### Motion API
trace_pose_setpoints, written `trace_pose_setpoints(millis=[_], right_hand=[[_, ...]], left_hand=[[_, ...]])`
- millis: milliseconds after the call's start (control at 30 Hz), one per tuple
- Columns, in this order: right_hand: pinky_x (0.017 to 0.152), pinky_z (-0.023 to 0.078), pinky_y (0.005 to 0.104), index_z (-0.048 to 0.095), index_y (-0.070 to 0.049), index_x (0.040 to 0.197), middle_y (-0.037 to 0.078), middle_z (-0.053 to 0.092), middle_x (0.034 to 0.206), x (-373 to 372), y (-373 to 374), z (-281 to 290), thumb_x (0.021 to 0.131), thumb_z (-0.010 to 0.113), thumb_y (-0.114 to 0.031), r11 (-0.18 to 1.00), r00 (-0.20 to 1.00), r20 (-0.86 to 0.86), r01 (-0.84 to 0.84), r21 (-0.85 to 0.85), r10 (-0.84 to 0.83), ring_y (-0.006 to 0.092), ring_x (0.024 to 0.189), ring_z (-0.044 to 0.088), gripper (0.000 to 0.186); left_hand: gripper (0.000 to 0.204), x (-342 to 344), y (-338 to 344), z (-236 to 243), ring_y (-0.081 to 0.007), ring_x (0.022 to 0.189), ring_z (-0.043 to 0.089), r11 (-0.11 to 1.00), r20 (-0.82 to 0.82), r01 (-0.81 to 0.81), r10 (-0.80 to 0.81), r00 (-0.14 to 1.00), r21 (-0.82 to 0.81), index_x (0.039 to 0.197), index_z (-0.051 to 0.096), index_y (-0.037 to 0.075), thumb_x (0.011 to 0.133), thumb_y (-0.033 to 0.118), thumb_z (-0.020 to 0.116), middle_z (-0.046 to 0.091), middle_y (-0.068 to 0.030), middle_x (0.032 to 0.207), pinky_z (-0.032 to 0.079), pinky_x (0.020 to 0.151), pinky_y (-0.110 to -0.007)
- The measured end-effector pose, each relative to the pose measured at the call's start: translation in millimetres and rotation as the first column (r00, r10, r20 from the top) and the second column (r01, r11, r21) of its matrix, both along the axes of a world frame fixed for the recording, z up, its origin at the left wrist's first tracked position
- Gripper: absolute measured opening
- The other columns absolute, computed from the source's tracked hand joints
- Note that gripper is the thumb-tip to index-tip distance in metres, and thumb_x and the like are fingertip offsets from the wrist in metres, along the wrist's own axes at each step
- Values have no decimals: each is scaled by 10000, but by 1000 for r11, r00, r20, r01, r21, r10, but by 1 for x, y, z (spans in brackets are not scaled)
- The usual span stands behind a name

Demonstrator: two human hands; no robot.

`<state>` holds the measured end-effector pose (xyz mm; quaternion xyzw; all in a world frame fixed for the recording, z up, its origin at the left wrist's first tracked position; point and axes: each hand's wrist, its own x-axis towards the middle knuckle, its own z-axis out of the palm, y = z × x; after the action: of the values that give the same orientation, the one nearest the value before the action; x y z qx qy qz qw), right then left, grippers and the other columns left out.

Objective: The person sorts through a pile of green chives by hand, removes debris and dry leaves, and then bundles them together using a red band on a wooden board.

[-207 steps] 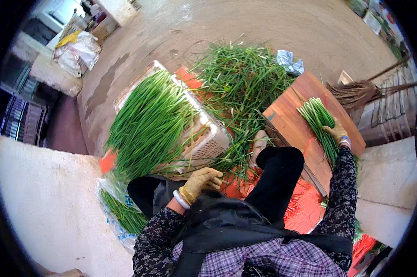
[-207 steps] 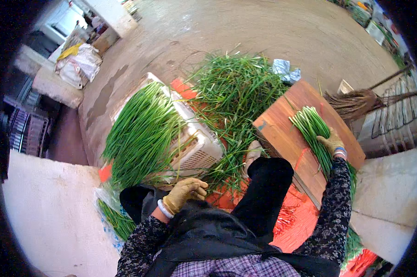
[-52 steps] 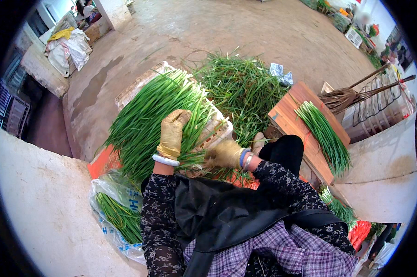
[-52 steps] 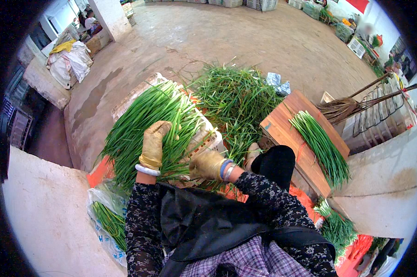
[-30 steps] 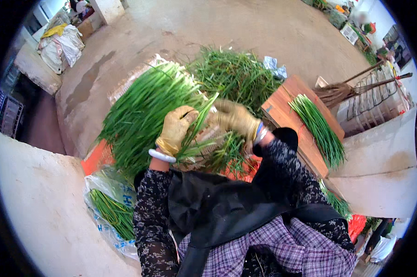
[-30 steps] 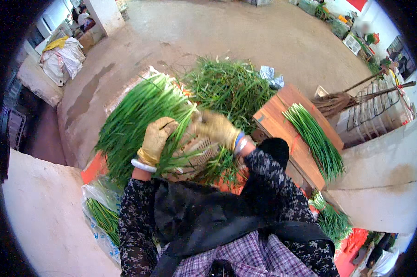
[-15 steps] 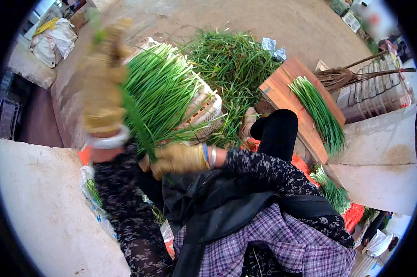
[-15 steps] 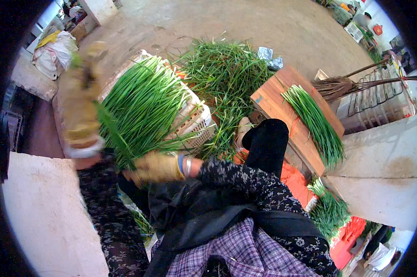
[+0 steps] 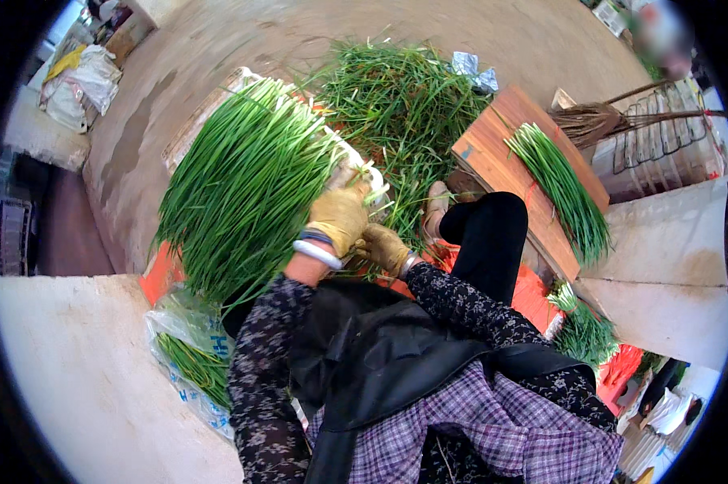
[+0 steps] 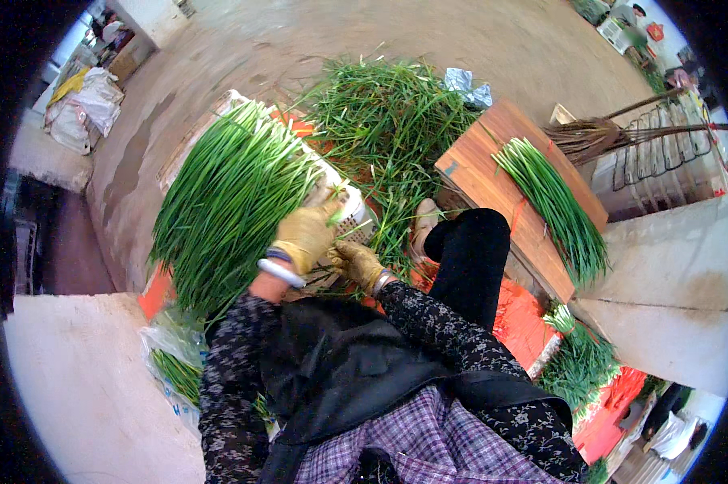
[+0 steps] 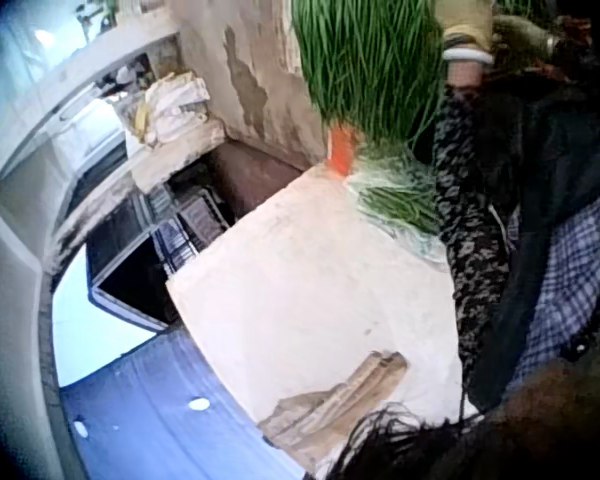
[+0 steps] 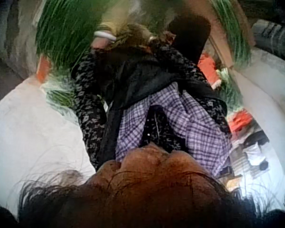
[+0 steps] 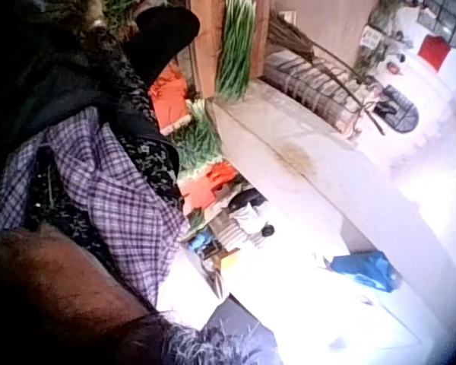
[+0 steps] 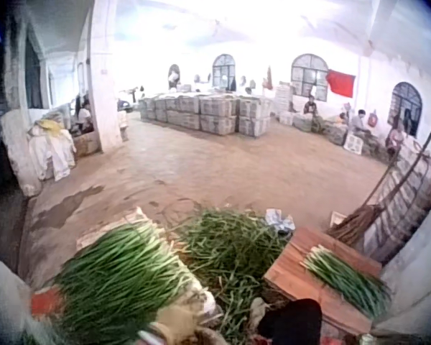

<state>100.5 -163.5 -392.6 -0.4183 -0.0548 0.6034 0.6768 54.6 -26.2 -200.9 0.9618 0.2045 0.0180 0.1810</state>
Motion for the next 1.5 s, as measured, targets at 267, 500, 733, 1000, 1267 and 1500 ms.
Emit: trace_pose_setpoints(millis=[267,500,733,1000,1267,1500], right_hand=[[733,532,342,609,-61,1147,43,651,927,31,-24,11,908,599,-175,934,966,-36,239,-265,-257,167,802,622,265],[718,507,323,624,-97,1145,4,601,865,61,-16,1,922,595,-194,952,919,-254,272,-142,-301,145,764,577,245],[650,525,315,694,-61,944,7,601,883,67,-13,47,919,587,-237,973,845,535,108,-204,18,136,838,587,207],[618,443,211,644,-39,997,-21,617,832,76,-4,185,961,601,-217,972,778,583,205,115,-233,39,702,542,187],[799,485,272,655,-18,1092,41,661,972,56,48,201,962,589,-228,983,701,700,2,185,-133,127,882,599,255],[941,489,378,617,-94,1215,135,637,1193,132,142,176,896,575,-237,994,-106,991,71,-80,87,306,1079,617,352]], left_hand=[[468,1,4,-71,-345,800,681,998,-250,-20,34,968,57,1292,583,316,841,194,587,705,-128,953,535,702,-468],[528,-4,1,-76,-312,856,672,998,-160,-28,36,986,49,1318,570,310,806,244,683,702,-86,1007,531,741,-424],[444,-12,-4,-54,-311,911,665,974,-181,-217,204,962,-56,1262,616,241,820,224,658,700,-123,1014,520,804,-418],[452,-7,-40,25,-362,1254,503,973,456,112,-8,890,-201,1337,501,19,911,147,578,564,-216,1305,406,1038,-399],[141,-64,10,112,-92,613,508,409,127,-109,507,853,-906,992,660,64,942,118,540,570,12,730,419,560,-244],[290,-163,59,210,-40,463,355,551,412,-185,772,484,-814,1084,631,3,957,264,612,414,44,601,332,423,-202]])
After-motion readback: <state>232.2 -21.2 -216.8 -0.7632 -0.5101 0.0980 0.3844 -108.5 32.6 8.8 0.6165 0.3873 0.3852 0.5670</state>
